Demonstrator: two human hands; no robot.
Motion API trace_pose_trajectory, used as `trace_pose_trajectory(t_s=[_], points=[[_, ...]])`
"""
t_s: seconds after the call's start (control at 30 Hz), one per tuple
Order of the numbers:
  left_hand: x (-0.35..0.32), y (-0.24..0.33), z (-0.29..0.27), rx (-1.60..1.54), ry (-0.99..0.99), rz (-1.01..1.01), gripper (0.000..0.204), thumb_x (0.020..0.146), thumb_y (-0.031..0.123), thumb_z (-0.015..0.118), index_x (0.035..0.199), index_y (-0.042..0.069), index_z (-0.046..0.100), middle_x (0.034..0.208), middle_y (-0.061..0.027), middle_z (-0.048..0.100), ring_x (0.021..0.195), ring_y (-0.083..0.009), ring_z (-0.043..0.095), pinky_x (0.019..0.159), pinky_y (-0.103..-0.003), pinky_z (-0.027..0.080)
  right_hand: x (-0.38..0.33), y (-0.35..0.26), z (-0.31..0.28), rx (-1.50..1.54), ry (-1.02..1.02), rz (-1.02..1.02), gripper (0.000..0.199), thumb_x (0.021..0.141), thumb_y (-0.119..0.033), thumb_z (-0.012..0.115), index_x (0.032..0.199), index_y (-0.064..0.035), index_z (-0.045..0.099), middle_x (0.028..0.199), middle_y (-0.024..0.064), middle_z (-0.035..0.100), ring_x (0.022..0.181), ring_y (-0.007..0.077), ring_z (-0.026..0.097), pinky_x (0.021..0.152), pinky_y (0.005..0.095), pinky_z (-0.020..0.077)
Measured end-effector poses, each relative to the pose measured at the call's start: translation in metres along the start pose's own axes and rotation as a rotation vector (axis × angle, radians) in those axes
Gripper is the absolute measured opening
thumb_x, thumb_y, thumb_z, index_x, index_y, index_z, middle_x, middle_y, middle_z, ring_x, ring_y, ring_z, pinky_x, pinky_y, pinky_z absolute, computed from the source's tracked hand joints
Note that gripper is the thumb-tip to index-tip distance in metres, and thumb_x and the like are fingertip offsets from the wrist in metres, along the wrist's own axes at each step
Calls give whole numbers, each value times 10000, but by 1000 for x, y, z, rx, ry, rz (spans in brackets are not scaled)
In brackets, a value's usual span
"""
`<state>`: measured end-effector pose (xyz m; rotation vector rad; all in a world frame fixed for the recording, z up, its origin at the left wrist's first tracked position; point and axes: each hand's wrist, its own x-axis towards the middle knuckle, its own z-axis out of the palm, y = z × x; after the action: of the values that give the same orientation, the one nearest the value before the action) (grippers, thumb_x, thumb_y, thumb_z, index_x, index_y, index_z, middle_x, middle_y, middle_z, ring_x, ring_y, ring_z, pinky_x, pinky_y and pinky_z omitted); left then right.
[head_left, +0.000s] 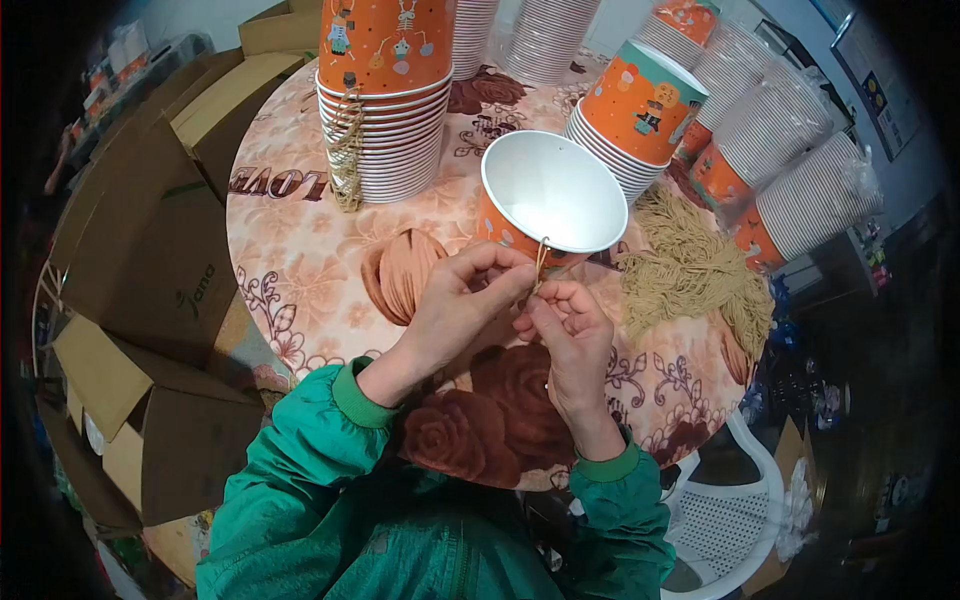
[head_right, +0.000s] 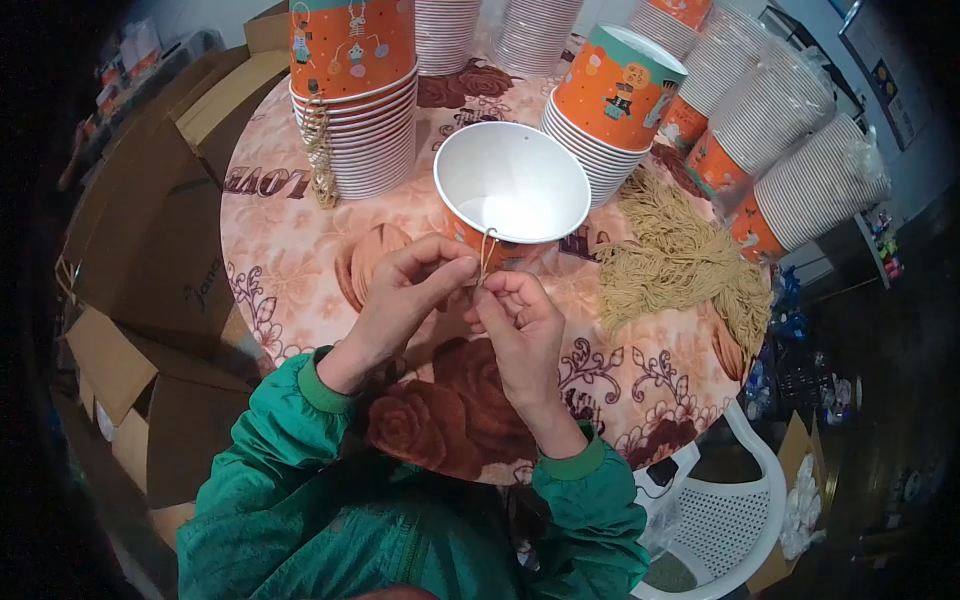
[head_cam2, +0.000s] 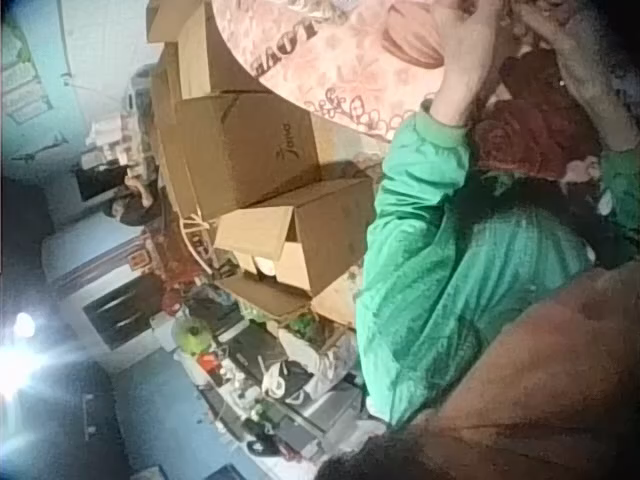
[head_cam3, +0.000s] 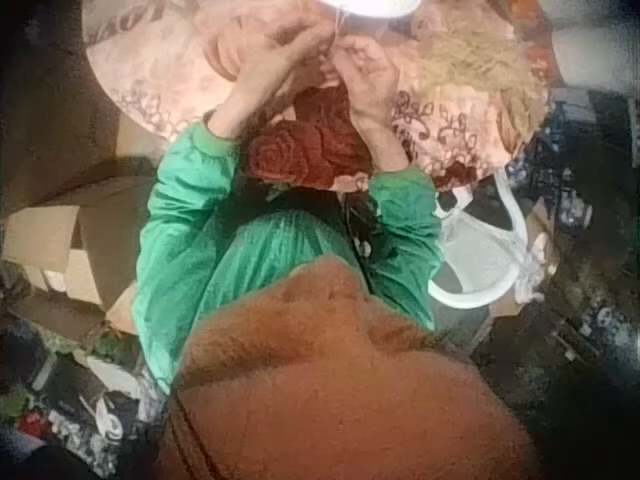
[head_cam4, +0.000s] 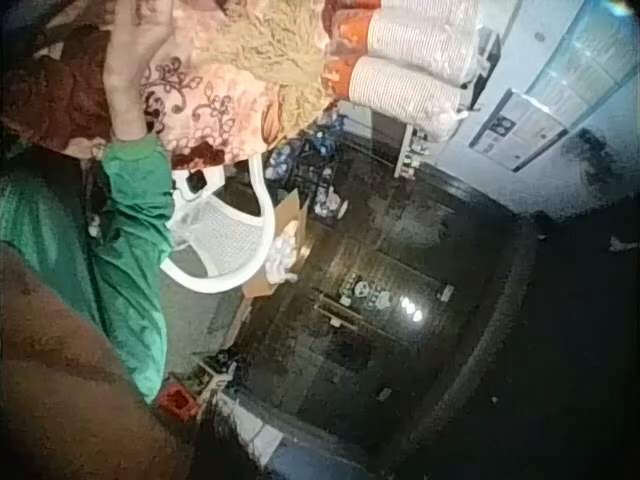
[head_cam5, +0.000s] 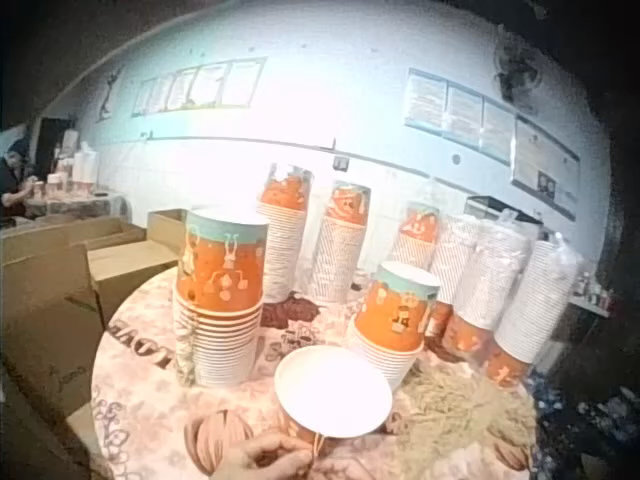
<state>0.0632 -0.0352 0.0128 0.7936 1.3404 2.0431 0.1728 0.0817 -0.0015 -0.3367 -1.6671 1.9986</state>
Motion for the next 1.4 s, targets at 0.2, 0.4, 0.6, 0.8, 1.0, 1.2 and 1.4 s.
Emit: trace_pose_trajectory(t_s=[0.2, 0.4, 0.6, 0.8, 1.0, 1.2, 1.4], points=[[9, -1, -1, -66, -144, -115, 152, 964, 148, 701, 1056, 28, 686, 928, 7, 689, 783, -38, 598, 668, -192, 461, 0, -6, -4, -10, -18, 8, 138, 993, -77, 627, 1099, 9, 611, 936, 49, 685, 788, 82, 661, 685, 214, 538], [23, 13, -2, -38, -121, -209, 79, 940, 72, 700, 971, 0, 687, 806, -16, 683, 685, -54, 617, 602, -188, 478, 1, -15, -10, 118, -29, 84, 129, 1010, -116, 597, 1050, 3, 629, 918, 54, 687, 776, 93, 658, 699, 228, 526], [23, 4, -8, -239, -85, -313, 94, 927, 123, 718, 957, 35, 701, 819, 0, 677, 698, -64, 585, 645, -205, 450, 1, -14, -9, 67, 24, 10, 159, 1023, -156, 573, 1045, -4, 614, 909, 51, 662, 771, 111, 647, 709, 249, 509], [20, -3, -10, -327, -50, -301, 82, 941, 116, 704, 972, 41, 697, 827, -8, 680, 707, -71, 593, 660, -209, 468, 0, -1, 1, -469, 101, -428, 306, 909, -99, 742, 1143, -4, 571, 937, 47, 627, 740, 86, 606, 662, 226, 495], [14, -2, -6, -333, -12, -252, 65, 945, 94, 700, 983, 41, 696, 887, -29, 707, 780, -86, 644, 724, -223, 516, 1, 6, 6, -568, 118, -422, 368, 870, -40, 793, 1164, -10, 573, 907, 27, 640, 691, 39, 534, 604, 193, 460], [8, 1, -1, -312, 5, -198, 80, 943, 86, 708, 994, 29, 688, 899, -29, 705, 793, -85, 642, 736, -215, 512, 3, 12, 0, -441, 121, -425, 210, 932, -36, 726, 1108, -12, 615, 849, -1, 627, 674, 28, 486, 583, 194, 434], [9, 2, -1, -307, 11, -159, 102, 943, 94, 713, 1001, 19, 678, 881, -31, 696, 781, -82, 630, 714, -212, 495, 2, 12, -1, -445, 106, -378, 97, 979, -60, 670, 1056, -6, 647, 819, -1, 632, 682, 29, 510, 611, 190, 445]])
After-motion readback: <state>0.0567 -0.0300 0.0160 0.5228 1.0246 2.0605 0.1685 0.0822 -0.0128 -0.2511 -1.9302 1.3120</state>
